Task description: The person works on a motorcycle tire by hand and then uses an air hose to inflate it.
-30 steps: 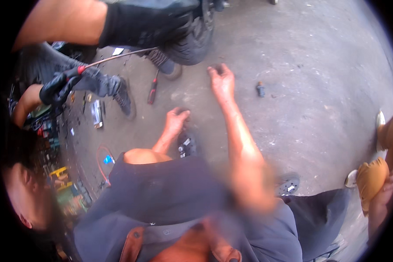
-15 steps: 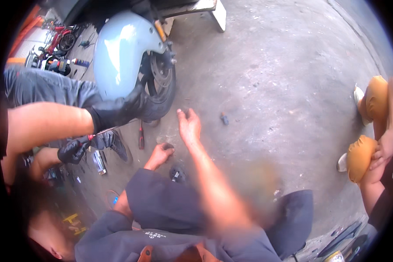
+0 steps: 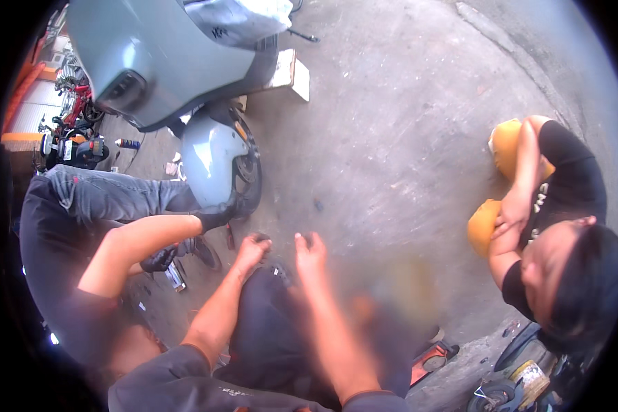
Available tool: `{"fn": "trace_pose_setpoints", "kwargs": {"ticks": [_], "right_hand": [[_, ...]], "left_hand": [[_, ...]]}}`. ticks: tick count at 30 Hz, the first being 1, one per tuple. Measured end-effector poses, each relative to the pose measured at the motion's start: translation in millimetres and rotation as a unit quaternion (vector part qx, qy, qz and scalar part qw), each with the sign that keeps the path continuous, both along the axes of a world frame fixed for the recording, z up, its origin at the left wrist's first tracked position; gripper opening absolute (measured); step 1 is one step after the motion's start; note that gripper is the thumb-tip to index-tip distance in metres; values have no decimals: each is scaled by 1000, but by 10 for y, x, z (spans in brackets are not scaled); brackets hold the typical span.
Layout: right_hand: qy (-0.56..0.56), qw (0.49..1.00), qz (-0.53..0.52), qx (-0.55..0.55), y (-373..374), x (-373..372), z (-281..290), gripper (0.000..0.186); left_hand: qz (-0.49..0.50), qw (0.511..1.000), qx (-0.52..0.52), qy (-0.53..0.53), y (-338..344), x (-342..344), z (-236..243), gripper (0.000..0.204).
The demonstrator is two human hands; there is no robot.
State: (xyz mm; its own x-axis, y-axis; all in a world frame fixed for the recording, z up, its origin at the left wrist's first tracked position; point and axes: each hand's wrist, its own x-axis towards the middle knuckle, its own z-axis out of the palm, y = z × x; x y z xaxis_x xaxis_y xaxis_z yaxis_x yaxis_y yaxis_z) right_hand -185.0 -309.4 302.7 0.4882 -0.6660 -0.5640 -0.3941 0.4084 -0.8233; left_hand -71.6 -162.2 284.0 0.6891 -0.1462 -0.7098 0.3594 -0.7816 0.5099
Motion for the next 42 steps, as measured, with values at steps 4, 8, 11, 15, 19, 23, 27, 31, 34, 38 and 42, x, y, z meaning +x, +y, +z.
{"fn": "trace_pose_setpoints", "kwargs": {"ticks": [4,8,11,15,19,23,27,31,34,38,42], "right_hand": [[59,998,18,-4,155,-327,349,32],[89,994,57,-20,217,-746,818,41],[138,987,79,-37,-43,-1091,1363,43],[102,986,100,-87,-354,-1204,2107,36],[164,972,81,-147,-966,-1709,2258,34],[232,970,38,-60,-1104,-2206,2624,35],[248,963,-105,12,-744,-2842,2585,31],[369,895,-250,-35,-106,-3489,2354,40],[338,854,-384,91,191,-3893,2513,46],[352,803,-464,124,595,-4199,2376,54],[311,789,-478,228,859,-4619,2195,64]], "left_hand": [[-21,998,-56,13,-479,-413,617,27],[-65,997,-45,27,-658,-864,1316,27],[-58,993,-24,100,-883,-1143,1978,27],[-18,996,-32,84,-453,-1128,2432,24],[-75,988,-77,107,-563,-1140,2441,17],[-150,979,-96,101,-605,-950,2594,23],[-234,962,-94,102,-687,-765,2864,23],[-306,944,-82,86,-729,-791,3055,25],[-349,933,-17,92,-787,-890,3159,29],[-451,889,-35,65,-948,-831,2765,23],[-517,848,2,115,-1562,-1419,2973,24]]}}
